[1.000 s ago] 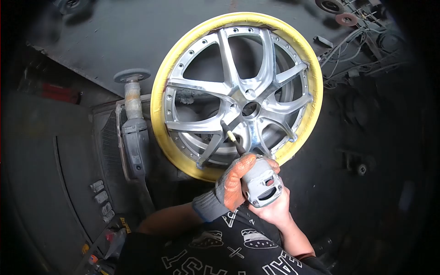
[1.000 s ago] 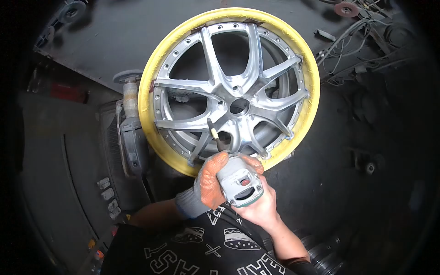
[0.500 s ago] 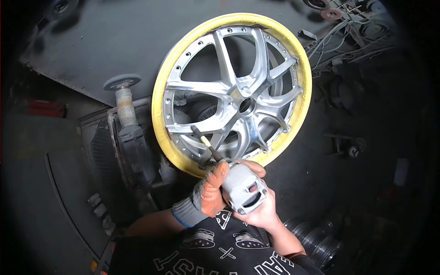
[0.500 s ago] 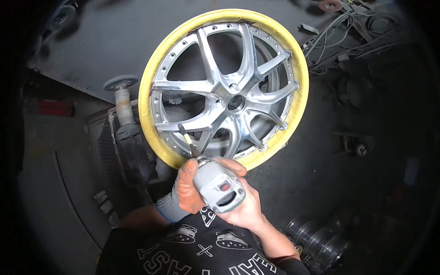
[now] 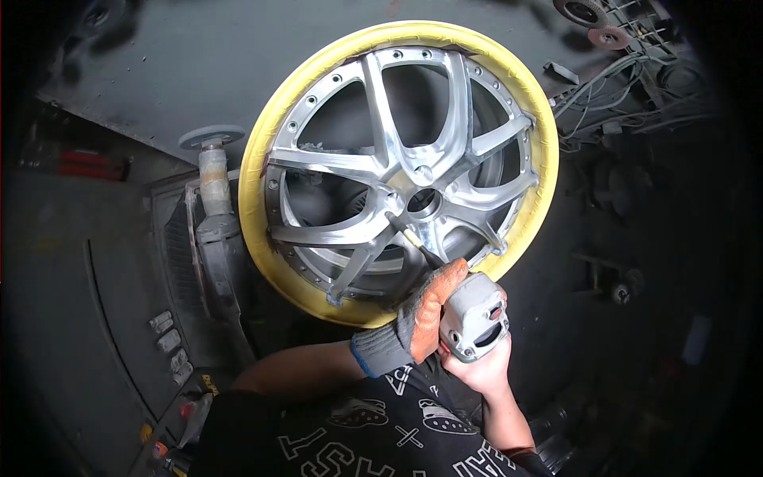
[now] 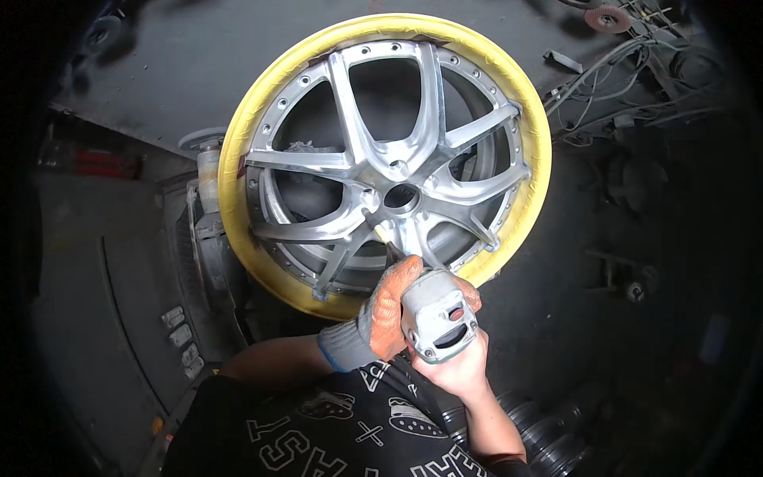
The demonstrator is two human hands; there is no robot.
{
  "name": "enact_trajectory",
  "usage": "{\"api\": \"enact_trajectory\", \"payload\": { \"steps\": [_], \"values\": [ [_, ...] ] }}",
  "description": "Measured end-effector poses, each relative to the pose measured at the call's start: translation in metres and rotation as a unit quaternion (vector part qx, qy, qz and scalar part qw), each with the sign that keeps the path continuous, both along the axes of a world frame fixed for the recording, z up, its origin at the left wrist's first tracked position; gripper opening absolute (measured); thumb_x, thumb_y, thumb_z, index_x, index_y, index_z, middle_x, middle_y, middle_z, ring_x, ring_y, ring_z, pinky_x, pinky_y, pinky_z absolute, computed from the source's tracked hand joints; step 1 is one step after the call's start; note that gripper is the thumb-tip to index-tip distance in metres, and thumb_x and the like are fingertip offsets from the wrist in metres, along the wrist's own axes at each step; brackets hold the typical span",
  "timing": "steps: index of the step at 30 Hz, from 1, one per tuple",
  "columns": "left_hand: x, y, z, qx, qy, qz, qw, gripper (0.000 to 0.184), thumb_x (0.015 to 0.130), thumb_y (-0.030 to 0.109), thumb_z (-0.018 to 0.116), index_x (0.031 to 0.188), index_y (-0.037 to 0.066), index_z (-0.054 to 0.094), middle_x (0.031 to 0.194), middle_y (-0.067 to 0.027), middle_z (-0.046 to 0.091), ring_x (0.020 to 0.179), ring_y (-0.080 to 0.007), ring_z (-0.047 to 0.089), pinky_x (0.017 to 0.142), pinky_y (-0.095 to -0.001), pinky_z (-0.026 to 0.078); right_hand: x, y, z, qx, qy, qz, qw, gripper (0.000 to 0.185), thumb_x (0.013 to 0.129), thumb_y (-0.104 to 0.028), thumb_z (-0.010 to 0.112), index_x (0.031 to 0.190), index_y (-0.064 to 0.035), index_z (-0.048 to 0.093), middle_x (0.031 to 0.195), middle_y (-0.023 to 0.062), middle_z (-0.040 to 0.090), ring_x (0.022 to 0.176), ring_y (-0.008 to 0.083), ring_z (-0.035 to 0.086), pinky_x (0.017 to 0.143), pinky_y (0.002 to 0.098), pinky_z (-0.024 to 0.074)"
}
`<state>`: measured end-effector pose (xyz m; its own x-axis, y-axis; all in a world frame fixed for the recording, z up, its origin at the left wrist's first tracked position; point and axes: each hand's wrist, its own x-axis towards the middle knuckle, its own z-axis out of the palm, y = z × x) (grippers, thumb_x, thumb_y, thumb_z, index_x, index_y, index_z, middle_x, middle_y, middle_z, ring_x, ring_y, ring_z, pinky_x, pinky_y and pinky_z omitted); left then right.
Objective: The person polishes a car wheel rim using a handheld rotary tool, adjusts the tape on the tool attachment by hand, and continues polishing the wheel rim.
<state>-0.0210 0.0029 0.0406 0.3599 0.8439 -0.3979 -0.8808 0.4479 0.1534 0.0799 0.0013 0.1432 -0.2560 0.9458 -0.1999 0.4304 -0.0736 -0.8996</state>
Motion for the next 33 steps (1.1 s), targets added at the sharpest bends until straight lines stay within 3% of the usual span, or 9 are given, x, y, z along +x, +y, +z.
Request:
{"api": "enact_trajectory", "payload": {
  "steps": [1,2,3,5,15,21,25,29,33],
  "values": [
    [-0.001,0.005,0.002,-0.008,0.027,-0.004,1.0,0.075,0.098,0.058,0.029,0.114,-0.008,0.062,0.11,-0.0194,0.066,0.104,-0.0255,0.064,0.097,-0.0386,0.048,0.002,0.003,-0.002,0.021,-0.005,0.012,1.0,0.041,0.062,-0.012,0.084,0.096,0.0012,0.065,0.084,0.0094,0.071,0.075,0.0152,0.07,0.071,0.0302,0.0554],
    [-0.003,0.007,0.005,-0.013,0.041,-0.006,0.999,0.075,0.098,0.058,0.029,0.114,-0.008,0.062,0.111,-0.0195,0.066,0.104,-0.0261,0.064,0.097,-0.039,0.048,0.011,0.002,-0.004,-0.052,-0.019,0.05,0.997,0.059,0.06,-0.001,0.078,0.114,0.0016,0.055,0.102,0.0074,0.065,0.091,0.0144,0.064,0.083,0.031,0.052],
    [-0.006,0.009,0.008,-0.018,0.054,-0.008,0.998,0.075,0.098,0.057,0.03,0.114,-0.008,0.062,0.111,-0.0197,0.066,0.105,-0.0266,0.064,0.097,-0.0394,0.048,0.012,0.004,-0.004,-0.054,-0.017,0.051,0.997,0.059,0.06,-0.001,0.078,0.114,0.0016,0.055,0.102,0.0074,0.065,0.091,0.0144,0.064,0.083,0.031,0.052],
    [-0.032,0.021,0.05,0.019,-0.111,-0.032,0.993,0.076,0.098,0.058,0.03,0.113,-0.009,0.063,0.112,-0.0206,0.066,0.106,-0.0281,0.063,0.099,-0.0398,0.047,0.011,0.009,-0.001,-0.059,-0.034,0.06,0.996,0.059,0.06,-0.002,0.078,0.114,0.0015,0.056,0.103,0.0072,0.066,0.091,0.014,0.064,0.083,0.0306,0.0519],
    [-0.05,-0.006,0.055,0.069,-0.116,0.003,0.991,0.081,0.096,0.06,0.028,0.113,-0.012,0.061,0.113,-0.0248,0.064,0.107,-0.0306,0.063,0.099,-0.0412,0.047,-0.003,-0.012,0.011,-0.068,-0.066,0.083,0.992,0.05,0.058,-0.011,0.084,0.101,0.0014,0.063,0.091,0.0116,0.072,0.084,0.0188,0.072,0.077,0.0321,0.056],
    [-0.081,-0.03,0.062,0.067,-0.088,-0.037,0.993,0.089,0.095,0.066,0.022,0.116,-0.013,0.057,0.116,-0.0262,0.061,0.106,-0.0319,0.062,0.099,-0.0402,0.046,-0.032,-0.042,0.013,-0.047,-0.069,0.076,0.994,0.062,0.056,-0.014,0.087,0.11,0.0021,0.061,0.098,0.0147,0.071,0.089,0.0219,0.072,0.082,0.0334,0.0557],
    [-0.105,-0.045,0.062,0.181,0.023,-0.021,0.983,0.095,0.094,0.068,0.015,0.118,-0.014,0.055,0.115,-0.0275,0.061,0.106,-0.034,0.062,0.099,-0.0398,0.046,-0.051,-0.059,0.008,-0.041,-0.058,0.075,0.995,0.065,0.056,-0.017,0.09,0.111,0.0022,0.061,0.098,0.0149,0.07,0.089,0.0257,0.072,0.081,0.0344,0.0562],
    [-0.128,-0.052,0.063,0.17,-0.053,0.009,0.984,0.073,0.098,0.058,0.03,0.111,-0.007,0.062,0.111,-0.0183,0.065,0.103,-0.0238,0.063,0.096,-0.0361,0.048,-0.076,-0.063,0.01,-0.007,-0.092,0.104,0.99,0.06,0.059,-0.019,0.089,0.108,0.0014,0.062,0.097,0.0153,0.07,0.089,0.0275,0.072,0.079,0.0349,0.0564],
    [-0.153,-0.059,0.062,0.166,-0.056,0.019,0.984,0.072,0.097,0.055,0.03,0.111,-0.008,0.063,0.113,-0.0208,0.064,0.106,-0.0272,0.063,0.098,-0.0381,0.048,-0.1,-0.066,0.008,0.006,-0.062,0.101,0.993,0.06,0.059,-0.02,0.089,0.108,0.0015,0.063,0.097,0.0157,0.069,0.088,0.0287,0.072,0.079,0.0353,0.0564]
  ]
}}
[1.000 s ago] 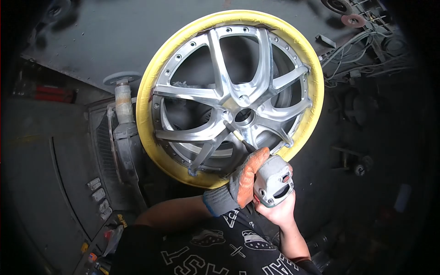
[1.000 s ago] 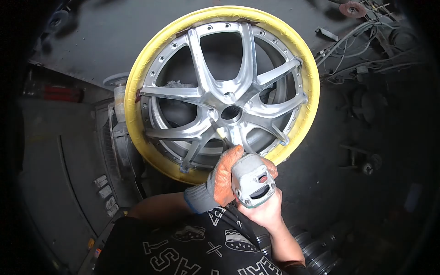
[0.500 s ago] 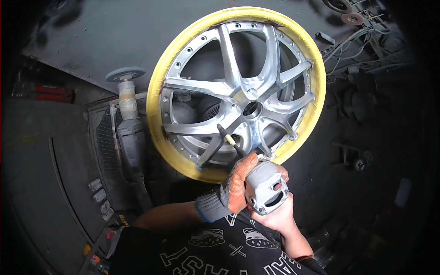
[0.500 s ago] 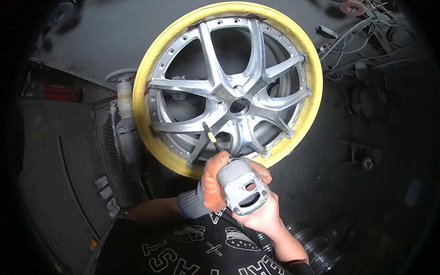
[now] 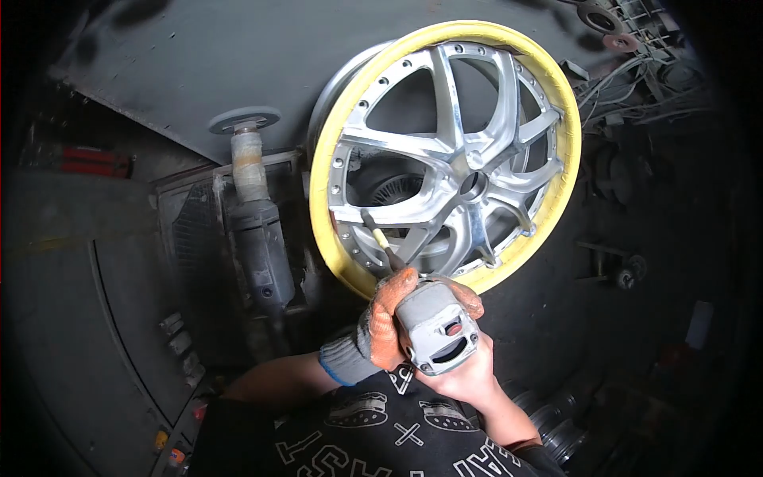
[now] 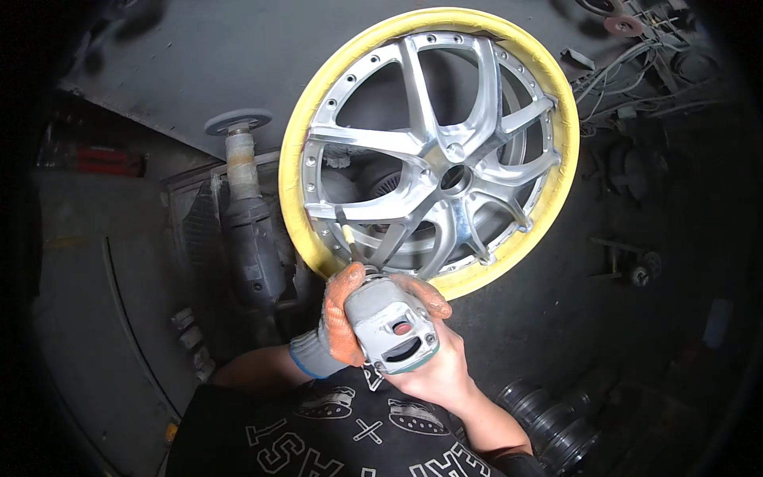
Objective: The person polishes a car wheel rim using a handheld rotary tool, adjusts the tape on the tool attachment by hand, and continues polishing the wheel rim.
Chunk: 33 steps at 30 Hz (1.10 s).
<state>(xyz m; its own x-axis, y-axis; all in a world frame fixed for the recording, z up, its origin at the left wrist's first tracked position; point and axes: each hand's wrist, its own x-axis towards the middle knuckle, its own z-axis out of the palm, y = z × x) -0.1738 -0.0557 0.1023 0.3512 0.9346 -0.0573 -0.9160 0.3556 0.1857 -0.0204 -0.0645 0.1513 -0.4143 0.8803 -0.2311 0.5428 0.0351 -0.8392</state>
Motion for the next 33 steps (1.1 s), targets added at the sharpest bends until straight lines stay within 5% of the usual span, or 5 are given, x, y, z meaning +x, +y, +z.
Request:
{"api": "enact_trajectory", "payload": {
  "steps": [1,17,22,24,33],
  "values": [
    [-0.003,-0.003,-0.004,-0.017,0.049,-0.011,0.999,0.09,0.093,0.064,0.025,0.112,-0.018,0.055,0.113,-0.033,0.06,0.107,-0.0356,0.059,0.096,-0.0384,0.045,-0.009,0.001,0.004,0.008,0.0,0.0,1.0,0.058,0.06,-0.019,0.089,0.107,0.0018,0.063,0.097,0.016,0.069,0.088,0.0293,0.072,0.078,0.0355,0.0564],
    [0.004,0.004,-0.013,-0.003,-0.043,-0.021,0.999,0.085,0.095,0.062,0.031,0.124,-0.015,0.052,0.125,-0.0306,0.054,0.115,-0.0358,0.057,0.105,-0.0456,0.042,0.006,0.023,0.01,0.006,0.019,0.065,0.998,0.062,0.057,-0.02,0.088,0.108,0.0039,0.061,0.099,0.0138,0.068,0.088,0.0244,0.069,0.082,0.0339,0.0527],
    [0.052,0.029,0.0,-0.04,-0.011,-0.034,0.999,0.073,0.095,0.058,0.04,0.114,-0.01,0.06,0.119,-0.0223,0.061,0.113,-0.0296,0.059,0.102,-0.0415,0.045,0.068,0.024,-0.007,-0.056,0.153,-0.024,0.986,0.099,0.062,-0.066,0.083,0.12,0.009,0.053,0.115,0.0189,0.062,0.102,0.0281,0.064,0.091,0.0378,0.0486],
    [0.073,0.039,-0.002,-0.035,0.009,-0.022,0.999,0.059,0.101,0.05,0.036,0.108,-0.002,0.063,0.103,-0.0113,0.066,0.096,-0.018,0.062,0.089,-0.0319,0.048,0.068,0.023,-0.007,-0.045,0.177,-0.124,0.975,0.101,0.063,-0.069,0.08,0.12,0.0108,0.053,0.114,0.0174,0.063,0.101,0.023,0.063,0.09,0.0358,0.0492],
    [0.108,0.069,-0.002,-0.114,0.037,-0.053,0.991,0.049,0.101,0.046,0.041,0.102,0.004,0.067,0.091,-0.0029,0.067,0.083,-0.0116,0.061,0.082,-0.0266,0.046,0.092,0.048,-0.022,-0.038,0.193,-0.197,0.96,0.109,0.063,-0.074,0.077,0.122,0.013,0.052,0.111,0.014,0.065,0.1,0.0192,0.063,0.088,0.0341,0.0503]
  ]
}}
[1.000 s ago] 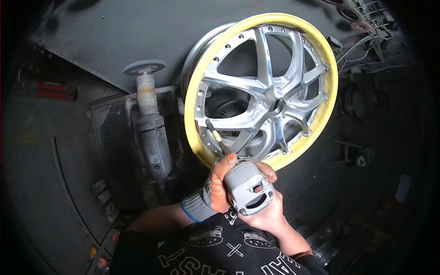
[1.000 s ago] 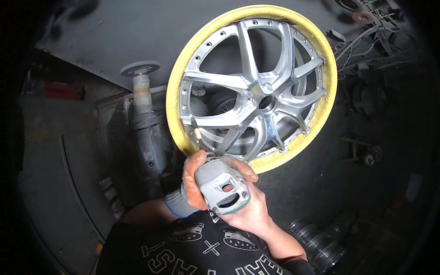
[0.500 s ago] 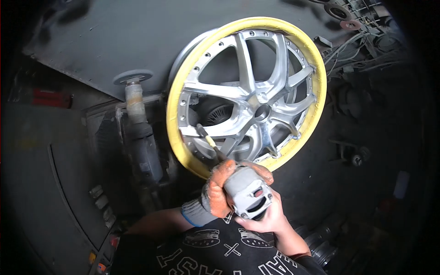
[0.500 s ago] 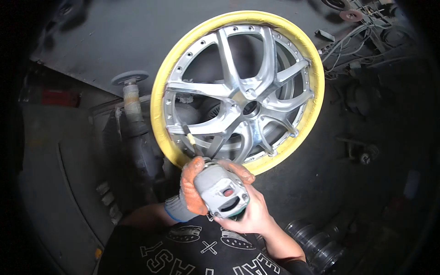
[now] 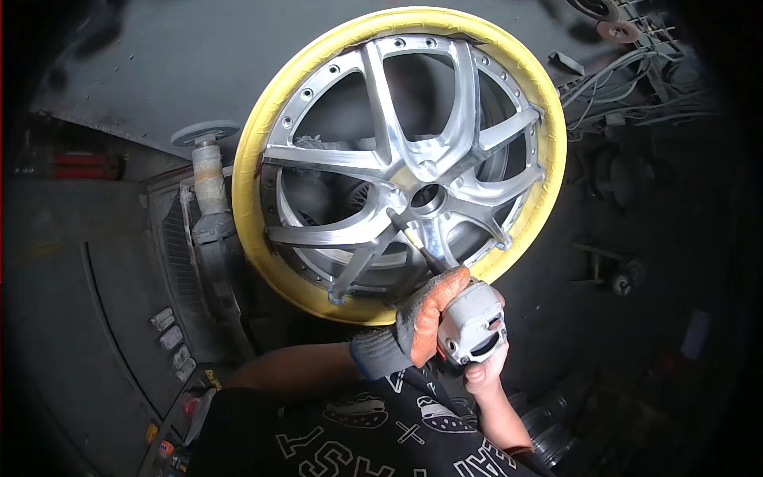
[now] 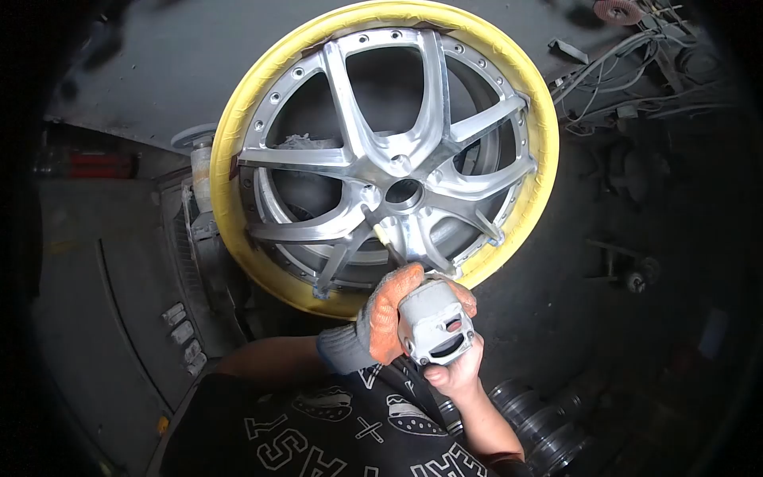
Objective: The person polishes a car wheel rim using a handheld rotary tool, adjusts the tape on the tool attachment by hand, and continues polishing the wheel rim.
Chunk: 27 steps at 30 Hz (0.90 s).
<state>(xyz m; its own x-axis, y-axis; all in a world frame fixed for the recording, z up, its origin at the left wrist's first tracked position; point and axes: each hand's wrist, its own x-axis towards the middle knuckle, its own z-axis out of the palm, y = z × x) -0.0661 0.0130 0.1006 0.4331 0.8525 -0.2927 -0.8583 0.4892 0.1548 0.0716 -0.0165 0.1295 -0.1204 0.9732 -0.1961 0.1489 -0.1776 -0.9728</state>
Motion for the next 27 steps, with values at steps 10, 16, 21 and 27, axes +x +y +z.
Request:
{"api": "enact_trajectory", "payload": {
  "steps": [10,16,21,27],
  "values": [
    [-0.002,-0.011,-0.011,0.039,0.017,0.046,0.998,0.048,0.101,0.046,0.042,0.103,0.004,0.066,0.09,-0.0042,0.067,0.083,-0.0133,0.061,0.082,-0.0274,0.046,-0.006,-0.002,-0.01,0.001,0.014,0.021,1.0,0.106,0.064,-0.075,0.075,0.118,0.0137,0.056,0.106,0.0134,0.067,0.096,0.0184,0.063,0.087,0.0331,0.0509],
    [-0.003,-0.031,-0.041,0.122,-0.033,0.007,0.992,0.071,0.1,0.051,0.026,0.118,-0.01,0.057,0.118,-0.0262,0.059,0.113,-0.0302,0.059,0.099,-0.04,0.046,-0.005,-0.019,-0.008,0.002,-0.017,0.048,0.999,0.106,0.064,-0.076,0.075,0.117,0.0142,0.056,0.105,0.014,0.067,0.095,0.019,0.064,0.087,0.0333,0.051],
    [-0.013,-0.047,-0.039,0.101,-0.072,0.032,0.992,0.072,0.099,0.052,0.028,0.119,-0.012,0.055,0.12,-0.0263,0.058,0.113,-0.0302,0.059,0.099,-0.0414,0.046,-0.009,-0.04,-0.009,-0.053,-0.025,0.068,0.996,0.111,0.059,-0.076,0.078,0.122,0.012,0.052,0.115,0.0121,0.063,0.104,0.0192,0.062,0.091,0.033,0.0488],
    [-0.045,-0.063,-0.024,0.074,-0.033,0.021,0.997,0.072,0.097,0.055,0.036,0.115,-0.011,0.058,0.119,-0.0243,0.059,0.11,-0.0292,0.06,0.097,-0.0409,0.047,-0.036,-0.049,-0.007,0.033,-0.088,0.091,0.991,0.103,0.065,-0.078,0.071,0.112,0.0125,0.059,0.096,0.015,0.069,0.087,0.0214,0.068,0.079,0.0338,0.0544]
  ]
}}
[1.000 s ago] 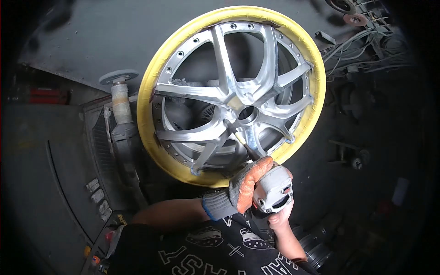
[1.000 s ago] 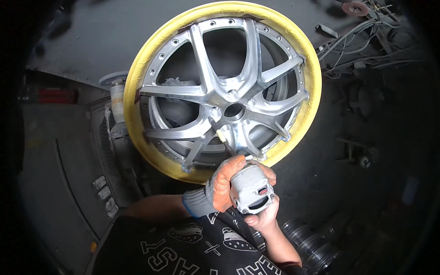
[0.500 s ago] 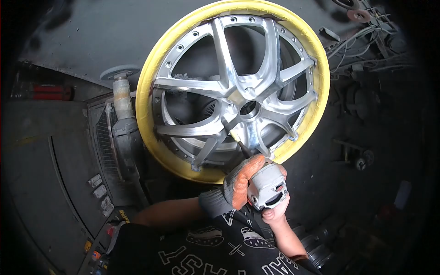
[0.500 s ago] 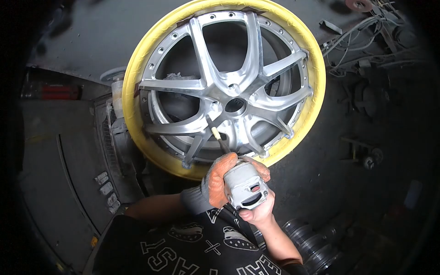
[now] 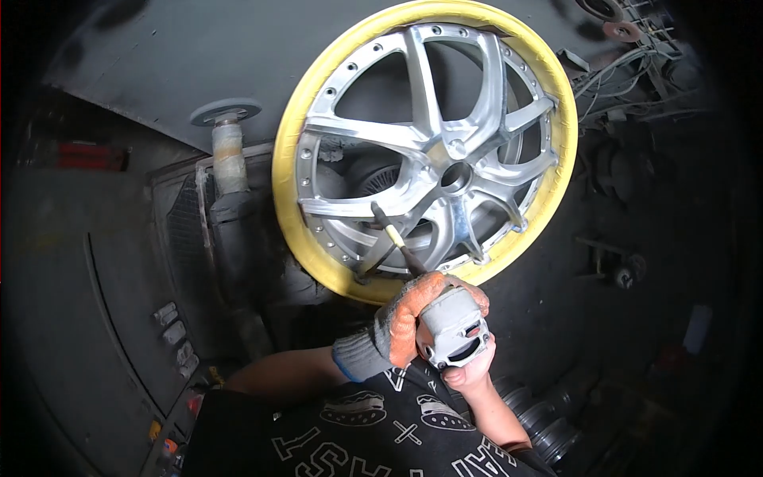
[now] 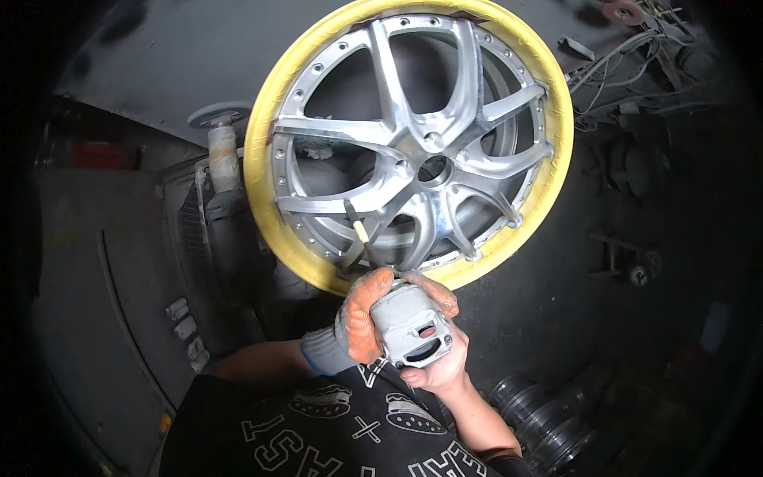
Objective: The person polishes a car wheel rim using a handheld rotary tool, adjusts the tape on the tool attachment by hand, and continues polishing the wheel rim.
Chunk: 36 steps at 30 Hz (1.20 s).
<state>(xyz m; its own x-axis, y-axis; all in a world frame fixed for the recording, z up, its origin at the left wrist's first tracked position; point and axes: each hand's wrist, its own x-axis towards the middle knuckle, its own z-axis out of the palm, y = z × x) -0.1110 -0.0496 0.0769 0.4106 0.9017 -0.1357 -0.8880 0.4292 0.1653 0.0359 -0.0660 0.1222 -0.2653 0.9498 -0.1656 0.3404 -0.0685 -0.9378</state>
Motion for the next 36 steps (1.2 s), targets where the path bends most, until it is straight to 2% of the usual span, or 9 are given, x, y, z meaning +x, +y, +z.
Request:
{"api": "enact_trajectory", "payload": {
  "steps": [8,12,16,20,21,22,27,30,36],
  "values": [
    [-0.036,-0.013,-0.005,0.027,-0.018,0.038,0.999,0.072,0.097,0.055,0.037,0.115,-0.012,0.059,0.116,-0.0257,0.061,0.106,-0.0311,0.062,0.096,-0.0408,0.048,-0.035,-0.002,-0.006,0.017,-0.012,0.06,0.998,0.103,0.065,-0.076,0.073,0.116,0.0117,0.059,0.097,0.016,0.069,0.089,0.0232,0.069,0.08,0.0353,0.0551],
    [-0.046,-0.022,-0.008,0.077,0.101,0.155,0.98,0.077,0.097,0.055,0.028,0.117,-0.013,0.057,0.114,-0.0295,0.061,0.104,-0.0364,0.062,0.095,-0.0403,0.048,-0.049,0.0,-0.011,-0.003,0.011,0.084,0.996,0.092,0.068,-0.073,0.074,0.107,0.0096,0.059,0.098,0.0124,0.068,0.089,0.0201,0.067,0.082,0.0338,0.052],
    [-0.068,-0.02,-0.005,0.036,0.093,0.07,0.993,0.086,0.096,0.06,0.019,0.122,-0.015,0.051,0.116,-0.03,0.06,0.11,-0.0358,0.059,0.098,-0.0418,0.046,-0.062,0.007,-0.012,0.007,0.012,0.094,0.995,0.095,0.064,-0.076,0.075,0.107,0.0083,0.062,0.093,0.0165,0.069,0.084,0.0258,0.069,0.077,0.0364,0.055],
    [-0.056,-0.008,0.009,-0.018,0.012,0.054,0.998,0.08,0.095,0.06,0.033,0.116,-0.013,0.056,0.118,-0.026,0.06,0.113,-0.0328,0.058,0.101,-0.0413,0.044,-0.046,0.011,-0.013,0.041,0.021,0.068,0.997,0.103,0.062,-0.079,0.073,0.111,0.0105,0.06,0.094,0.0185,0.068,0.088,0.0276,0.07,0.079,0.0362,0.0553],
    [-0.045,-0.001,0.004,0.026,0.029,0.071,0.997,0.071,0.098,0.055,0.036,0.116,-0.01,0.057,0.114,-0.0213,0.063,0.11,-0.0281,0.06,0.099,-0.0388,0.045,-0.028,0.01,-0.011,-0.028,0.026,0.087,0.995,0.109,0.06,-0.075,0.078,0.12,0.0114,0.052,0.113,0.0141,0.063,0.104,0.023,0.063,0.093,0.0363,0.0494],
    [-0.035,0.008,0.003,0.069,0.045,0.088,0.993,0.062,0.1,0.05,0.039,0.117,-0.007,0.059,0.11,-0.0166,0.065,0.106,-0.0235,0.062,0.098,-0.0364,0.047,-0.034,0.008,-0.01,0.007,0.058,-0.013,0.998,0.11,0.059,-0.081,0.074,0.113,0.0136,0.058,0.099,0.0173,0.069,0.093,0.0257,0.069,0.086,0.0362,0.0536],
    [0.011,0.031,0.007,-0.009,0.046,0.004,0.999,0.043,0.101,0.045,0.046,0.108,0.007,0.066,0.091,-0.0007,0.066,0.082,-0.009,0.061,0.075,-0.0261,0.048,0.001,0.02,-0.015,-0.004,0.089,-0.095,0.992,0.115,0.057,-0.081,0.075,0.116,0.015,0.056,0.106,0.0142,0.067,0.097,0.0207,0.066,0.089,0.0344,0.0515],
    [0.025,0.037,-0.006,0.005,0.107,-0.02,0.994,0.051,0.102,0.044,0.039,0.111,-0.001,0.062,0.115,-0.0149,0.064,0.108,-0.0221,0.06,0.096,-0.0373,0.047,0.02,0.025,-0.032,0.0,0.099,-0.117,0.988,0.114,0.057,-0.081,0.075,0.117,0.0138,0.056,0.106,0.0133,0.067,0.097,0.0204,0.066,0.088,0.034,0.0516],
    [0.053,0.029,-0.038,0.022,0.138,0.009,0.99,0.047,0.104,0.04,0.036,0.114,0.0,0.059,0.112,-0.0115,0.062,0.104,-0.0185,0.058,0.095,-0.0323,0.044,0.042,0.022,-0.059,-0.042,0.16,-0.093,0.982,0.119,0.057,-0.076,0.079,0.132,0.0084,0.043,0.122,0.0131,0.058,0.111,0.0224,0.058,0.097,0.0366,0.0464]
  ]
}}
